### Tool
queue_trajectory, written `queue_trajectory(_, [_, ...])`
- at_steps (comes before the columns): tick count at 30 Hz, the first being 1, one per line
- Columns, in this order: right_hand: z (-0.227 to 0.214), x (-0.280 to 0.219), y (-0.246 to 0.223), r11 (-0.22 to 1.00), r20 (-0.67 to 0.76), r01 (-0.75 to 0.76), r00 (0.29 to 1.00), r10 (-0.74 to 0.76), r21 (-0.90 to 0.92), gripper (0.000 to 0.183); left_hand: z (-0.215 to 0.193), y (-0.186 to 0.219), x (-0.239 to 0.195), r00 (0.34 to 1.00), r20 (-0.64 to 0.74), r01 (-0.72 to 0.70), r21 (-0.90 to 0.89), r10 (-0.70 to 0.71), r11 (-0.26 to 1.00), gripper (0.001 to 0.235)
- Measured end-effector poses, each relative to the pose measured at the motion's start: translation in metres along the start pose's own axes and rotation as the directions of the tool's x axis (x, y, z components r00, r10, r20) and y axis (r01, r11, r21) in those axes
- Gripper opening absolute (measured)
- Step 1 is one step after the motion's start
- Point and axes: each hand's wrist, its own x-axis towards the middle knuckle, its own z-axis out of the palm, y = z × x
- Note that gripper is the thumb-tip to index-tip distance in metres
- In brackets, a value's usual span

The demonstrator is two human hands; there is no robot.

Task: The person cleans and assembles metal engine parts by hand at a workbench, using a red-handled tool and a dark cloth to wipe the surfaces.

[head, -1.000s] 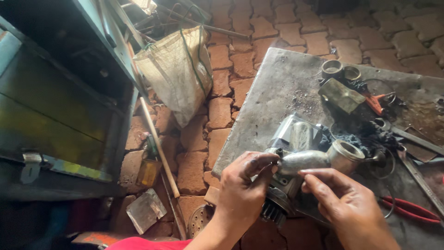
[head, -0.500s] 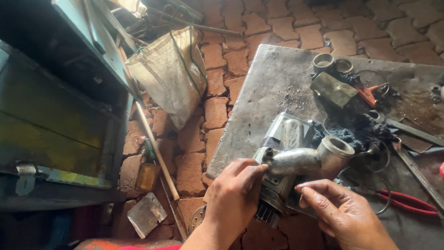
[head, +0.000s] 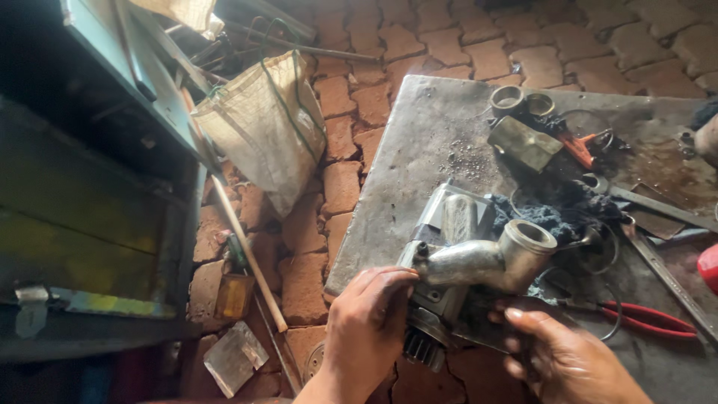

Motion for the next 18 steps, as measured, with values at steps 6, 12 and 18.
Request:
queue_trajectory(6, [-0.014, 0.011, 0.023, 0.983, 0.238, 0.010, 0.970, -0.054, 0.184, 0.040, 0.005, 0.005, 0.000, 0.989, 0.021, 0.148, 0.027, -0.149, 0.989, 0.016])
queue_trajectory(12, [-0.025, 0.002, 0.020, 0.982, 0.003, 0.180, 0.984, -0.181, 0.054, 0.029, 0.003, 0.004, 0.001, 1.000, 0.014, 0.025, -0.019, -0.024, 1.000, 0.014])
queue_trajectory(18, [-0.043, 0.000, 0.096, 0.427, 0.193, 0.292, 0.946, -0.259, -0.856, 0.029, 0.002, 0.002, -0.001, 0.994, 0.041, 0.105, -0.109, -0.101, 0.988, 0.018])
